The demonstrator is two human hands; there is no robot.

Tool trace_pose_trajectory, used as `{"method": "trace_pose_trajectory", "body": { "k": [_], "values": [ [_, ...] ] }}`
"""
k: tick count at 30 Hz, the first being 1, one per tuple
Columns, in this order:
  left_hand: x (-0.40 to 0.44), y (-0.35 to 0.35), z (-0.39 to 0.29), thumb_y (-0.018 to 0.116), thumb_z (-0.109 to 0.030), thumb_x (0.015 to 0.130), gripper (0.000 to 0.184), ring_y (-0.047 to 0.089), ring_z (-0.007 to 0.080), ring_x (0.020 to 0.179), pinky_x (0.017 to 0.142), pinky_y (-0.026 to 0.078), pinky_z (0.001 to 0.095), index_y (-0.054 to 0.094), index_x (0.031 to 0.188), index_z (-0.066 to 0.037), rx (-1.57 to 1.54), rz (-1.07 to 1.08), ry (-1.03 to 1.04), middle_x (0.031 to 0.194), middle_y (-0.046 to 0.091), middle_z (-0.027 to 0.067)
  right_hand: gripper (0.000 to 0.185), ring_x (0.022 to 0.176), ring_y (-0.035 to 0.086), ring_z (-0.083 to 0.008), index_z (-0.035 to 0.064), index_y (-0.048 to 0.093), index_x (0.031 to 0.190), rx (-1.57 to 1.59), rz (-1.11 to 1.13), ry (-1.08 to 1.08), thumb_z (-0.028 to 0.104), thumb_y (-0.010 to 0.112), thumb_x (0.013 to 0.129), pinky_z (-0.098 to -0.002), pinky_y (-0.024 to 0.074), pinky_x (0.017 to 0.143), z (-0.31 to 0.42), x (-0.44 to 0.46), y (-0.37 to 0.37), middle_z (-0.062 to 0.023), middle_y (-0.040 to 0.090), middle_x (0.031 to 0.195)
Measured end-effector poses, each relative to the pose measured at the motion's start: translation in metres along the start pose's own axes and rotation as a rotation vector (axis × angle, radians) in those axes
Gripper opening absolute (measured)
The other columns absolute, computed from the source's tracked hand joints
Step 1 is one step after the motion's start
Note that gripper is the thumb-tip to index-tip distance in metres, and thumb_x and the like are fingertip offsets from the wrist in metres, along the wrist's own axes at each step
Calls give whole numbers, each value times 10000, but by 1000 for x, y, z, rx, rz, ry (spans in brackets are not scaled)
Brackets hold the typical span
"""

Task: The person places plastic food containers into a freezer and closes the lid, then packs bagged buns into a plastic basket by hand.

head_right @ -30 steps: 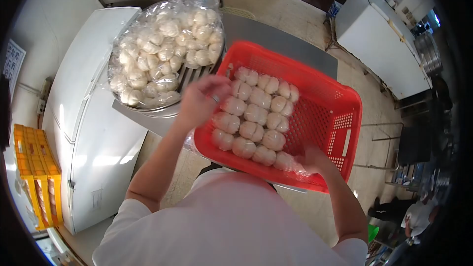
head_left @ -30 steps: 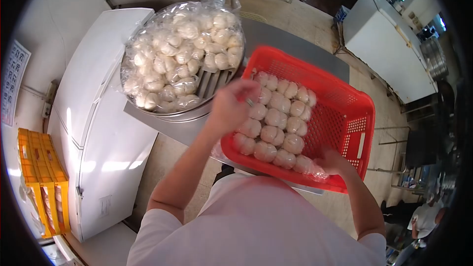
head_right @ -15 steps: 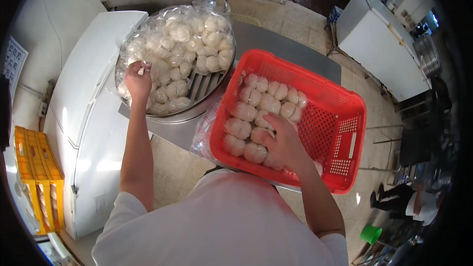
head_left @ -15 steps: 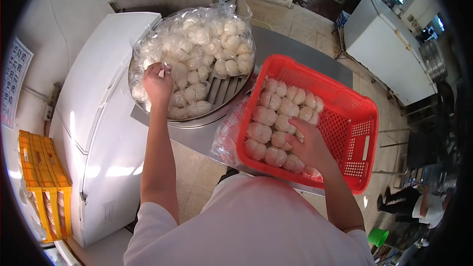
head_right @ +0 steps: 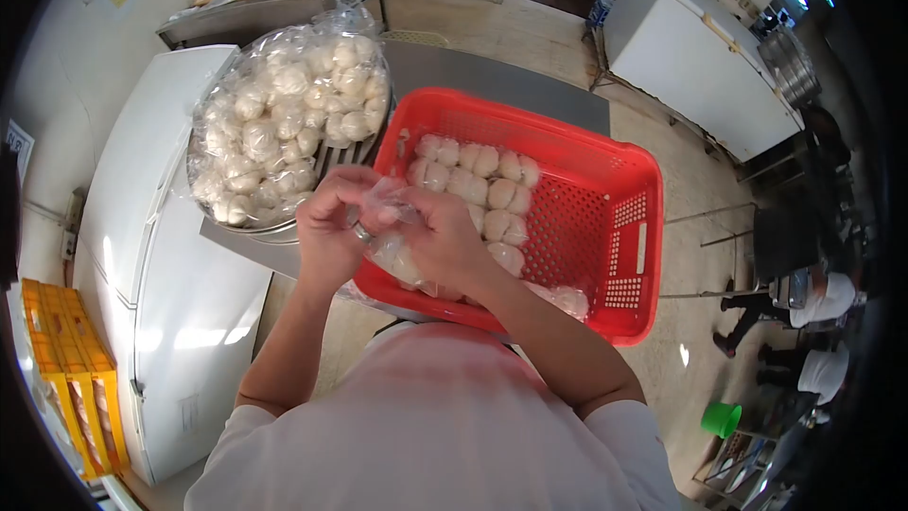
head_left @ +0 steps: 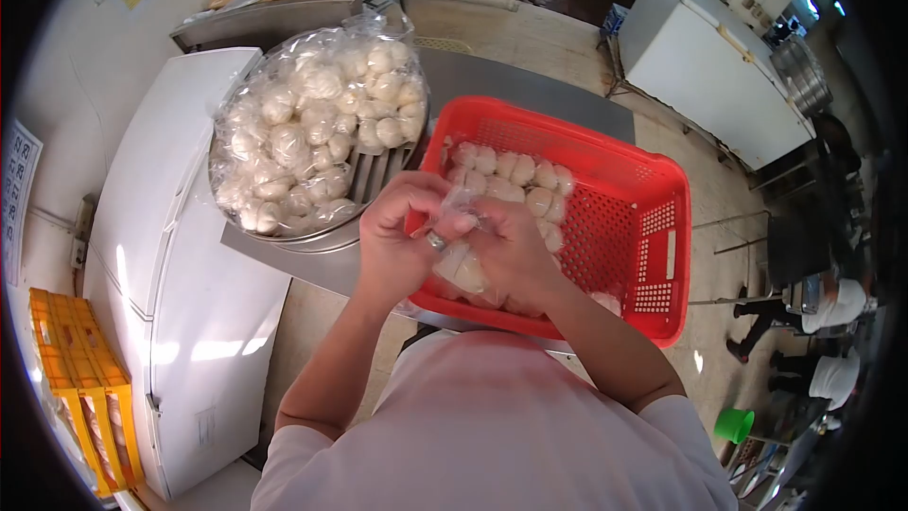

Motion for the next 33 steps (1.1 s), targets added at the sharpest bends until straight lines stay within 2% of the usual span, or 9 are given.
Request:
{"method": "trace_pose_trajectory", "body": {
  "k": [3,4,7,11,14,20,23,26,33],
  "values": [
    [-11,33,29,986,-191,696,785,615,214,1163,1035,490,379,572,1344,-36,-491,33,-352,1267,631,82,151,888,665,-123,-26,737,1086,-12,-58,26,16,643,976,-299,541,807,13,-15,-32,-73,752,964],
    [-23,49,44,933,-50,727,1037,525,225,1307,1074,479,385,298,1547,-28,-451,261,-461,1422,523,132,163,911,677,-126,-20,745,1098,-18,-31,9,13,635,982,-297,547,829,14,-17,-42,-80,757,993],
    [-39,94,44,897,-64,754,851,599,199,1222,992,532,362,429,1462,-8,-164,363,-483,1339,596,119,180,922,695,-124,-9,758,1104,-104,-104,29,-8,629,979,-294,555,855,13,-25,-72,-84,767,998],
    [-56,141,81,701,-88,926,418,707,176,937,807,601,327,573,1315,-6,-326,247,-738,1083,715,57,224,980,714,-190,-1,742,1138,-172,-269,-21,-39,654,935,-340,565,892,20,-49,-109,-110,755,1035],
    [-54,164,92,590,-117,993,334,713,189,933,812,608,335,580,1309,-9,-479,162,-805,1160,703,87,362,1056,693,-304,12,668,1255,-632,-123,-396,16,720,897,-406,564,928,31,-77,-116,-160,695,1155],
    [-34,212,69,589,-289,1042,445,702,230,1057,851,614,367,532,1372,4,-759,525,-1024,1287,646,115,703,1061,635,-428,25,521,1389,-865,-139,-331,259,834,806,-486,549,927,39,-118,-154,-215,567,1313],
    [-23,230,81,602,-379,1049,529,690,242,1092,831,617,372,517,1398,9,-514,678,-1076,1275,644,121,696,1064,639,-435,5,525,1375,-821,-158,3,289,834,820,-491,559,895,35,-129,-183,-221,597,1267],
    [-8,267,66,568,-470,1058,558,695,234,1070,873,597,367,571,1350,5,-538,690,-938,1239,668,140,697,1024,665,-428,-35,526,1338,-829,-295,8,330,832,830,-495,569,853,31,-141,-210,-222,644,1125],
    [-30,329,113,509,-468,1088,523,685,224,1125,970,555,399,562,1376,-35,-546,916,-1258,1257,687,92,559,915,709,-384,-27,611,1166,-1122,-306,135,391,786,838,-486,576,791,25,-172,-248,-239,702,990]
  ]
}}
Point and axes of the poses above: each hand's wrist, its own x-axis towards the middle knuckle, its own y-axis out of the palm, z = x × y, the point moved 7 cm from there along x, towards the middle knuckle
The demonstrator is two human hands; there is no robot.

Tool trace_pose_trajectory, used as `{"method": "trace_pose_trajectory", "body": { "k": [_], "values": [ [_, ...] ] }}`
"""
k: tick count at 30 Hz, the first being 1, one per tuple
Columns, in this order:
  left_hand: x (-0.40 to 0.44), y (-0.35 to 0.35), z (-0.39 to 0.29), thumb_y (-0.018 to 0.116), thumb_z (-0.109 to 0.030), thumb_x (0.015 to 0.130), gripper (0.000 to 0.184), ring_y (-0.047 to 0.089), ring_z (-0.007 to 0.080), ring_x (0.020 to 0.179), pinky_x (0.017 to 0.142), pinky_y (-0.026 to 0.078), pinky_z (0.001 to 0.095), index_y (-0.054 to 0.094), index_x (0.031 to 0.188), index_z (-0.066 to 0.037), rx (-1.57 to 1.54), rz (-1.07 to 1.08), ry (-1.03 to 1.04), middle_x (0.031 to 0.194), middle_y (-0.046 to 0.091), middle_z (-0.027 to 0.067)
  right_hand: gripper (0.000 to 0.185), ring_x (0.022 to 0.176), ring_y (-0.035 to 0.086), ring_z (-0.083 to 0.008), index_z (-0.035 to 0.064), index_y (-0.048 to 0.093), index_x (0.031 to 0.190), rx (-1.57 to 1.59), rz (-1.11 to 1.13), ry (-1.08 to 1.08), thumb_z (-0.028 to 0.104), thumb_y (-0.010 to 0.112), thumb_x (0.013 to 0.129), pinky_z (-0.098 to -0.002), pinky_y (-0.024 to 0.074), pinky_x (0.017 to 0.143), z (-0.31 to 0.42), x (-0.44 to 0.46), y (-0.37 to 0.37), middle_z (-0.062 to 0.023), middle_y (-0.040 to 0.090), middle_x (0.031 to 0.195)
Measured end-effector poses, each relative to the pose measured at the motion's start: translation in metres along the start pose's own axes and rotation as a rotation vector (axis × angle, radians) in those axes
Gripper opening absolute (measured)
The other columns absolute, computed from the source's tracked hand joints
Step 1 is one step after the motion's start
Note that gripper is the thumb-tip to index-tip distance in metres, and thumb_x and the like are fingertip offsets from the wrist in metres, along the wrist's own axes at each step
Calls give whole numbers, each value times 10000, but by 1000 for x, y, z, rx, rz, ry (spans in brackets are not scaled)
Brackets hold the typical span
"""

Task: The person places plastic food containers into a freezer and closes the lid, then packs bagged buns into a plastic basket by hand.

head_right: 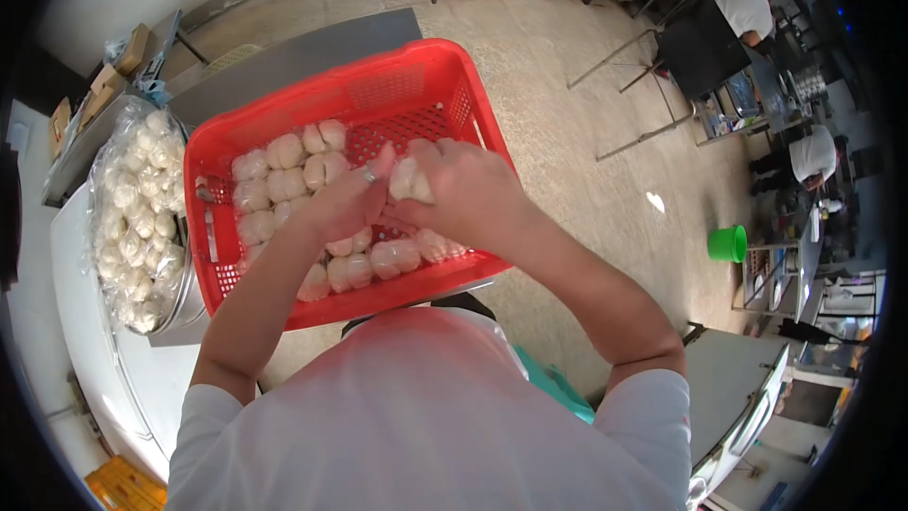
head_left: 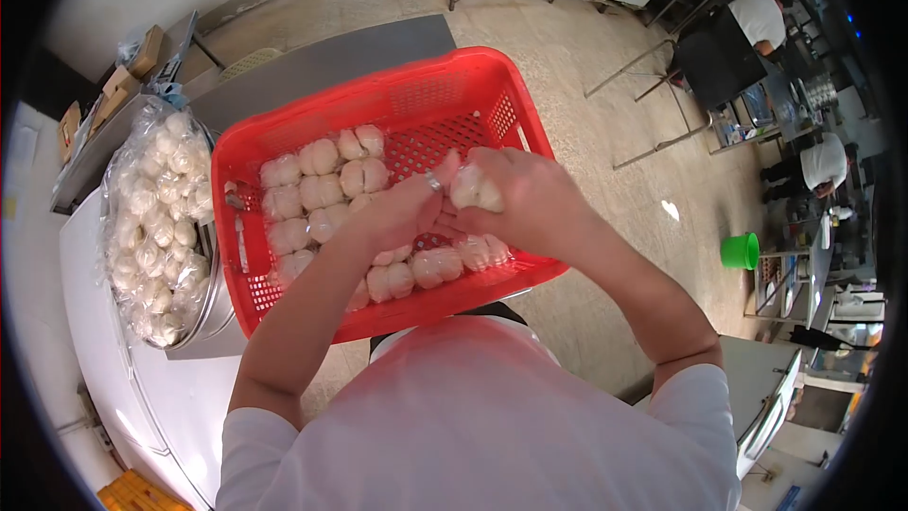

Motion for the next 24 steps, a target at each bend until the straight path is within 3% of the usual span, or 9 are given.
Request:
{"method": "trace_pose_trajectory", "body": {
  "k": [2,5,8,10,12,14,17,20,24],
  "values": [
    [21,-20,12,513,-452,1087,489,687,217,1115,945,559,379,576,1363,-53,6,71,-68,1203,716,98,497,864,714,-384,-14,628,1095,-42,24,54,386,773,839,-482,577,774,-24,0,-8,-231,711,904],
    [92,-41,77,526,-405,1080,435,709,191,1025,884,565,360,580,1348,-66,779,3,-38,1085,742,110,433,837,716,-402,-8,660,1017,-65,39,157,388,734,857,-491,573,767,-46,0,-26,-233,715,817],
    [69,28,66,573,-300,1046,294,711,184,870,765,566,334,647,1190,-56,1201,-55,-213,926,728,104,468,873,718,-413,-23,681,1051,54,80,189,410,692,874,-502,568,786,-54,6,-24,-243,727,865],
    [110,0,127,602,-249,1017,217,703,191,800,685,547,318,659,1051,-42,1208,7,-3,869,706,95,508,891,721,-416,-31,688,1103,82,141,155,423,675,876,-503,568,802,-60,7,-9,-246,734,890],
    [117,-19,159,656,-269,951,236,712,226,771,660,550,347,677,995,-38,914,61,63,858,713,108,522,906,720,-420,-26,692,1146,81,282,162,419,679,874,-505,565,813,-63,9,10,-246,736,915],
    [106,-32,168,735,-361,849,365,737,290,781,688,576,421,698,1022,-41,326,99,-10,895,750,141,513,919,715,-425,-9,691,1178,47,502,209,400,703,868,-506,558,818,-64,8,30,-244,735,939],
    [111,-45,165,764,-352,797,440,738,318,791,707,594,428,691,1096,-36,1256,110,-118,949,754,163,432,942,726,-399,23,740,1131,-80,792,223,353,718,851,-484,566,843,-62,1,63,-218,752,963],
    [60,4,87,768,-291,821,397,731,293,859,741,580,399,691,1107,-27,1240,-144,-189,955,738,185,305,961,740,-351,58,785,1025,-174,998,110,280,746,820,-470,577,837,-71,-17,108,-178,770,971],
    [77,-12,104,796,-339,758,581,715,369,1029,891,571,459,672,1235,-32,1302,-65,-32,1110,732,217,188,990,748,-305,74,808,931,-107,1230,128,189,767,787,-443,592,820,-90,-29,153,-156,778,961]
  ]
}}
Point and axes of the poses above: each hand's wrist, its own x-axis towards the middle knuckle, its own y-axis out of the palm, z = x × y, the point moved 7 cm from there along x, towards the middle knuckle
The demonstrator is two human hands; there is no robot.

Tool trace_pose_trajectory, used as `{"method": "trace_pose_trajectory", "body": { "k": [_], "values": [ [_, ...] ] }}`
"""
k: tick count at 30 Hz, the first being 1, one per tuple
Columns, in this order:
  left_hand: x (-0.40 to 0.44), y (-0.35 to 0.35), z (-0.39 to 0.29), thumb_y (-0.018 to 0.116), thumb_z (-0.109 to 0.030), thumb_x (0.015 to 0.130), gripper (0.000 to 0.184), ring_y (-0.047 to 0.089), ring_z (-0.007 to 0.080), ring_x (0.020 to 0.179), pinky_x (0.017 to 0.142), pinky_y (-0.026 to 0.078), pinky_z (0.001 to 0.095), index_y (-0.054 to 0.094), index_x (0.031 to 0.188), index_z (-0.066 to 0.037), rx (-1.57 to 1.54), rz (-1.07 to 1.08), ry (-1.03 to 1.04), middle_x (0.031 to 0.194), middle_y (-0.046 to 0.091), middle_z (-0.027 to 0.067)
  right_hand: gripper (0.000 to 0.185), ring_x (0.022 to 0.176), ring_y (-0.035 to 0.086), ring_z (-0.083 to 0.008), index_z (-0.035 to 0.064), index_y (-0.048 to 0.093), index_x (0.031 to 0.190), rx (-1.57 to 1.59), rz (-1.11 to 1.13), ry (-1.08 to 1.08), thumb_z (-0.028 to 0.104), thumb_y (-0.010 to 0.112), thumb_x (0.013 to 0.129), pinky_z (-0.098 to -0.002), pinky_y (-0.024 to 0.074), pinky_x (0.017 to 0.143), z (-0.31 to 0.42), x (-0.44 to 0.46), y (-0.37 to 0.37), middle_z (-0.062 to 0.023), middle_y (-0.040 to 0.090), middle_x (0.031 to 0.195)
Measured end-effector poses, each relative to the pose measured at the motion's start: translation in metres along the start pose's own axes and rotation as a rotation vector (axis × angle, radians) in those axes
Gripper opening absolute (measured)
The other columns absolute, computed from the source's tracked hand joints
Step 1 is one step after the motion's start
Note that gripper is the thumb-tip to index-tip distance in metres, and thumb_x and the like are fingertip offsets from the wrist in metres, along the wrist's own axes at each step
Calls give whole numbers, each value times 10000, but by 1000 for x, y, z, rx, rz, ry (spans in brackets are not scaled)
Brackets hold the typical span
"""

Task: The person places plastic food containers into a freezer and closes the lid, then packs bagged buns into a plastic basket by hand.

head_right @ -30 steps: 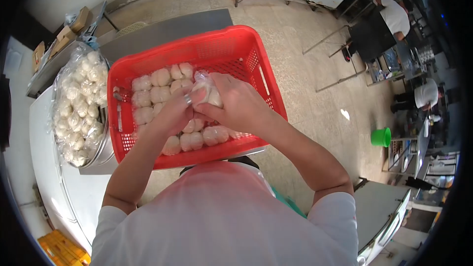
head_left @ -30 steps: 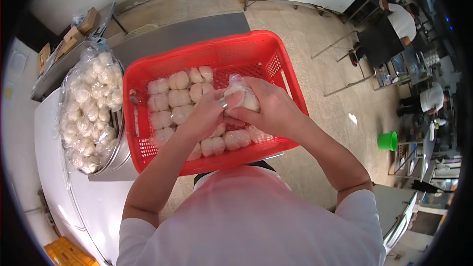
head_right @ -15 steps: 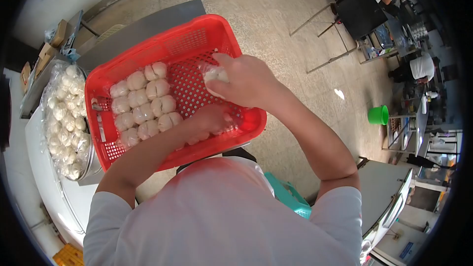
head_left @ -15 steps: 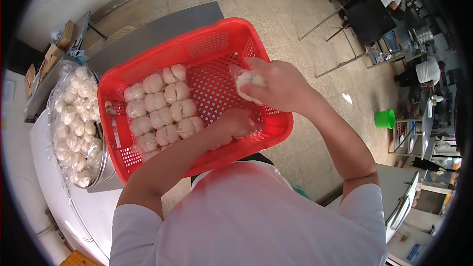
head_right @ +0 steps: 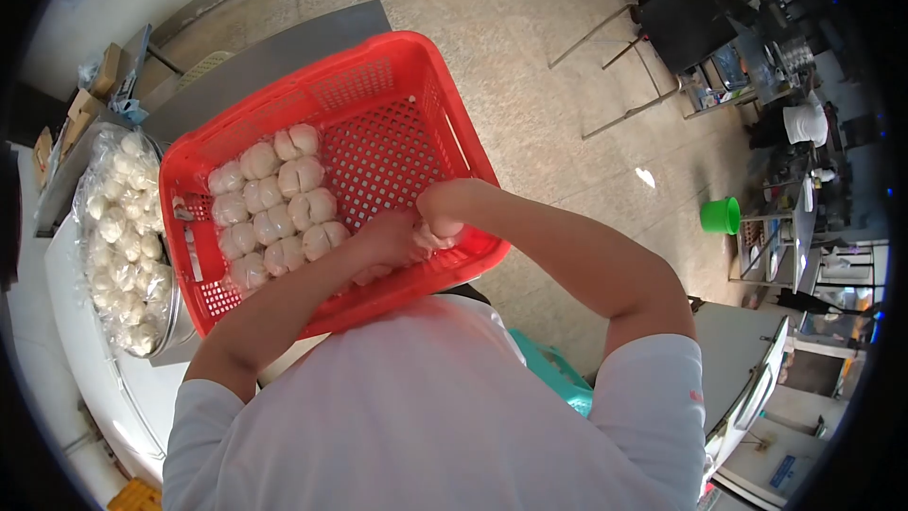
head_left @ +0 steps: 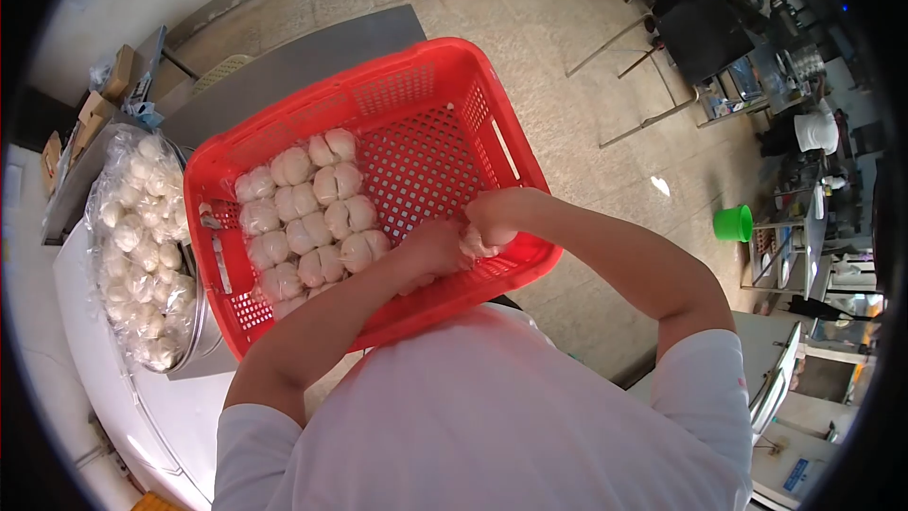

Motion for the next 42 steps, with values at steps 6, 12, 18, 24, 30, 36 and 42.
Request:
{"method": "trace_pose_trajectory", "body": {
  "k": [6,12,18,24,30,36,42],
  "values": [
    [4,2,3,784,-342,771,638,679,379,1147,973,554,466,637,1304,-24,75,28,-34,1237,696,217,171,1013,744,-320,65,810,938,-149,-230,87,95,717,798,-446,600,836,12,-15,-9,-187,771,994],
    [-4,-2,-1,791,-316,766,601,708,369,1086,930,569,445,648,1271,-22,79,26,-27,1148,731,223,223,1029,737,-361,27,789,1025,34,-189,44,100,698,835,-460,609,842,-7,12,7,-231,755,1047],
    [2,-31,21,725,-250,836,403,733,336,1032,916,573,420,728,1162,-13,-118,-77,100,1071,755,211,221,1030,735,-369,-18,775,1005,-68,-216,98,115,686,852,-449,612,836,19,-22,-19,-243,750,1046],
    [-13,-44,13,642,-259,893,337,738,335,994,900,572,429,768,1121,-45,82,64,36,1031,760,207,240,1004,737,-378,-11,775,1003,-42,-283,106,156,703,847,-463,610,826,18,-32,-25,-234,754,1021],
    [-47,-79,9,667,-243,967,302,732,293,1011,924,567,388,756,1181,-49,-72,-25,-19,1064,771,167,260,1014,734,-374,6,773,1046,26,-392,106,148,685,847,-468,604,828,20,-37,-36,-227,753,1045],
    [-122,-119,21,672,-204,1002,296,711,238,1079,958,552,365,729,1231,-26,-207,-278,-54,1152,763,133,313,1054,729,-363,26,761,1118,119,-108,-64,146,678,841,-477,594,851,55,0,-4,-230,742,1110],
    [-214,-128,42,668,-154,1015,282,677,176,1067,965,532,327,701,1246,4,-426,-554,-157,1142,744,97,443,1102,705,-359,141,696,1337,25,-230,-140,107,607,904,-467,550,980,91,-3,-21,-208,736,1163]
  ]
}}
Point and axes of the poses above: each hand's wrist, its own x-axis towards the middle knuckle, its own y-axis out of the palm, z = x × y, the point moved 7 cm from there along x, towards the middle knuckle
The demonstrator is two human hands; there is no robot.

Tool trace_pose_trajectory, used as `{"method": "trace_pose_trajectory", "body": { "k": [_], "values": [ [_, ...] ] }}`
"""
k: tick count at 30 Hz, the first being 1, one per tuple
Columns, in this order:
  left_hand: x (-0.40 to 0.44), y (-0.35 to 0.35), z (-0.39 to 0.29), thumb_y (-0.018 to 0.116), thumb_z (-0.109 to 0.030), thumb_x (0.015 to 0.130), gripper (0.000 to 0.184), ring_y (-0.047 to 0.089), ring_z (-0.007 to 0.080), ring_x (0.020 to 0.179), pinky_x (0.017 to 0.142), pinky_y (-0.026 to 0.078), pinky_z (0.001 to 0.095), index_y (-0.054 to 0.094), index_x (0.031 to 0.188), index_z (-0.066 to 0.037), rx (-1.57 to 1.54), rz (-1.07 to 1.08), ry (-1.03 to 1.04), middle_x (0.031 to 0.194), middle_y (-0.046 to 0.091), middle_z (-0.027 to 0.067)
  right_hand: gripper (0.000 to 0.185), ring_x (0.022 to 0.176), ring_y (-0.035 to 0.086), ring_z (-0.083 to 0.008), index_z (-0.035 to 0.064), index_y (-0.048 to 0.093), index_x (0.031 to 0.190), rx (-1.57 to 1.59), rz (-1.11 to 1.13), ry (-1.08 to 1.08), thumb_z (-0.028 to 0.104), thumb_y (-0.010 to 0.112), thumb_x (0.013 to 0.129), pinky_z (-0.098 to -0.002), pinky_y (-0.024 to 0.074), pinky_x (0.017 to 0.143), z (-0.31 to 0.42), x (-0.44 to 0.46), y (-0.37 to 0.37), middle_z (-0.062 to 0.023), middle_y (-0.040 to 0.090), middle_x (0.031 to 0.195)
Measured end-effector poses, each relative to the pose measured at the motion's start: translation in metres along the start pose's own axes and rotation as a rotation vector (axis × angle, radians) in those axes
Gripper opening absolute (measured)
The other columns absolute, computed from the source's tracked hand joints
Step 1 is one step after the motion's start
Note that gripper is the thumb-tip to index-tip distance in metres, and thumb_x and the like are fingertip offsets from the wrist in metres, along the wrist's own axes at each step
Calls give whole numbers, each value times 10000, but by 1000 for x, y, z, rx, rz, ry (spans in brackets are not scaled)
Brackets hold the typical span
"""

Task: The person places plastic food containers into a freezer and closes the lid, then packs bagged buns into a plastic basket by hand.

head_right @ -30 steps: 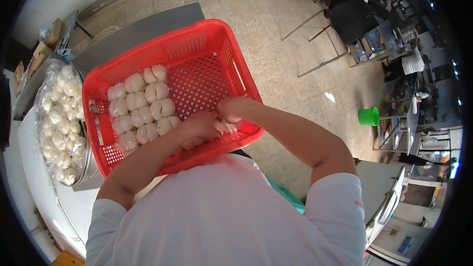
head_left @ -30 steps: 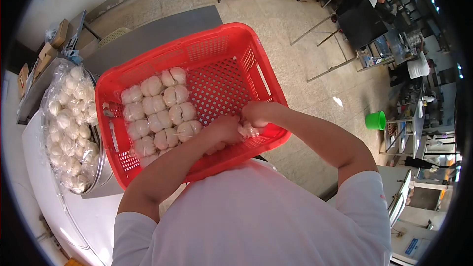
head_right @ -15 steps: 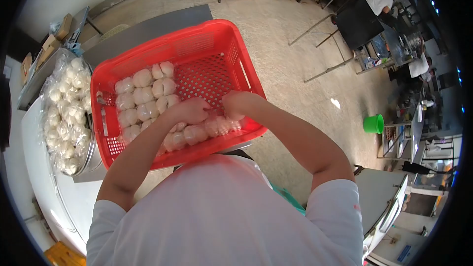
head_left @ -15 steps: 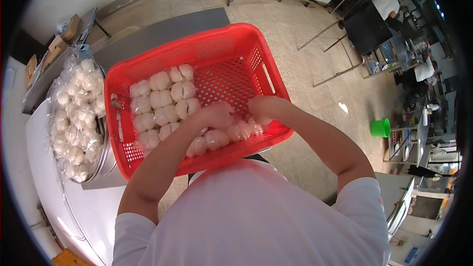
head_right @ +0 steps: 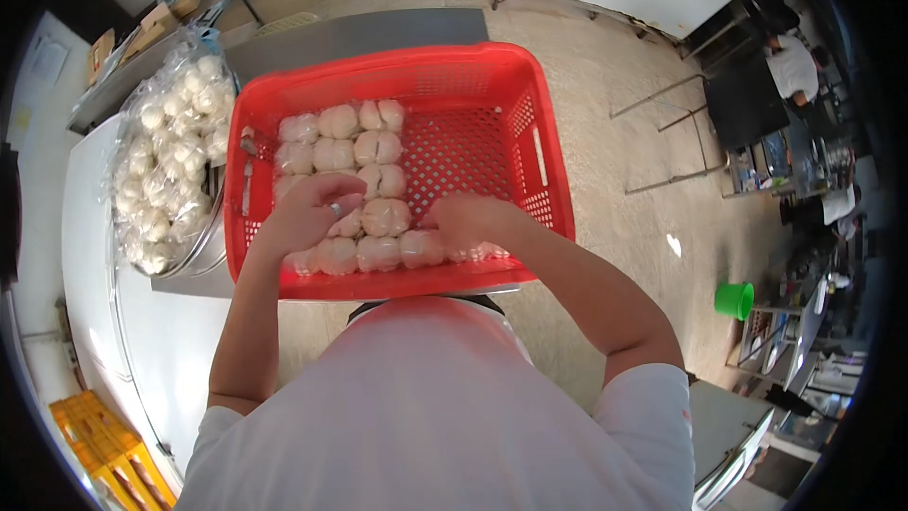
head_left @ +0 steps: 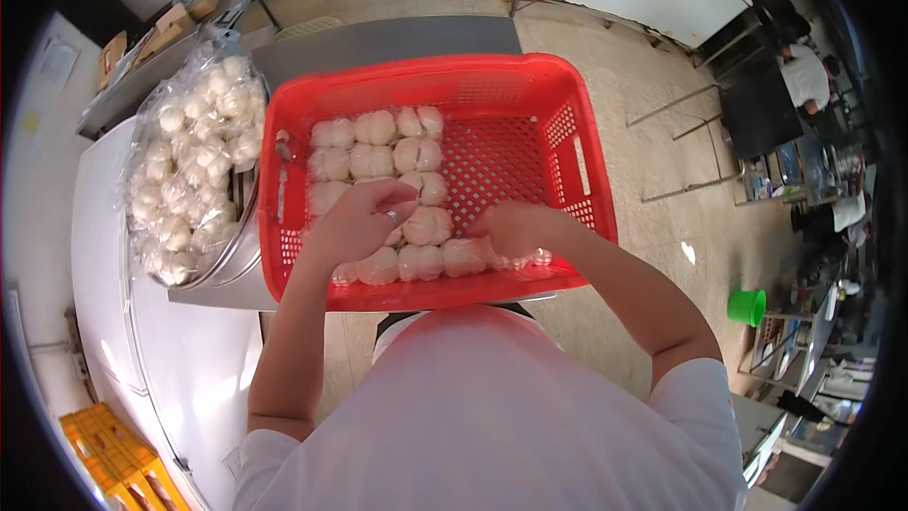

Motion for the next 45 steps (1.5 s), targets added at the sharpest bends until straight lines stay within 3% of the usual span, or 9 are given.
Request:
{"method": "trace_pose_trajectory", "body": {
  "k": [2,8,11,14,18,26,32,38,45],
  "values": [
    [-18,-24,10,664,-126,1016,261,667,157,1049,961,525,310,698,1237,8,-14,-111,61,1125,739,83,437,1125,696,-362,137,699,1338,-30,213,4,133,617,909,-469,539,999,20,2,15,-209,731,1182],
    [-74,-87,41,616,-37,1031,173,663,128,1024,933,527,281,706,1165,27,-283,-507,119,1088,735,53,385,980,740,-344,-8,762,1065,128,-367,22,340,705,911,-461,591,838,24,43,-37,-257,745,1016],
    [-88,-98,66,654,-68,1017,148,667,120,956,883,539,283,726,1114,17,-397,-621,129,1034,752,48,452,835,743,-301,-46,742,1036,273,-127,173,380,772,885,-421,590,741,16,76,-25,-222,746,925],
    [-90,-97,90,661,-61,1008,137,668,122,932,876,538,281,727,1097,19,-455,-648,120,1027,754,51,539,772,711,-243,-66,706,1076,680,-217,168,380,853,812,-399,571,675,8,95,8,-165,731,909],
    [-101,-93,90,690,-70,987,136,673,131,870,831,540,279,728,1090,11,-307,-728,168,990,757,74,642,844,696,-227,-63,673,1178,728,-150,431,383,886,767,-383,563,701,22,81,3,-166,717,996],
    [-109,-93,83,724,-107,961,138,677,132,872,810,540,293,732,1056,-6,-364,-556,16,960,752,81,891,1167,673,-271,-94,592,1355,618,-208,550,414,922,702,-366,557,966,40,84,-1,-223,673,1291],
    [-102,-89,93,736,-60,922,134,715,189,838,754,567,315,726,1044,-5,-347,-528,225,930,737,110,803,1110,695,-282,-112,610,1305,717,-419,449,365,928,742,-375,591,921,58,98,9,-214,674,1279],
    [-102,-91,93,742,-31,899,132,727,210,840,760,579,324,724,1026,-2,-412,-492,315,921,720,121,637,1065,705,-298,-91,640,1211,1304,-244,417,366,878,837,-418,630,817,41,94,24,-206,689,1181],
    [-102,-89,91,726,-56,949,110,698,158,829,755,555,303,717,1047,-8,-346,-500,323,950,749,103,733,1090,700,-306,-96,601,1277,1079,-408,578,459,834,859,-461,602,849,20,107,1,-216,703,1179]
  ]
}}
Point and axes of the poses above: each hand's wrist, its own x-axis towards the middle knuckle, its own y-axis out of the palm, z = x × y, the point moved 7 cm from there along x, towards the middle knuckle
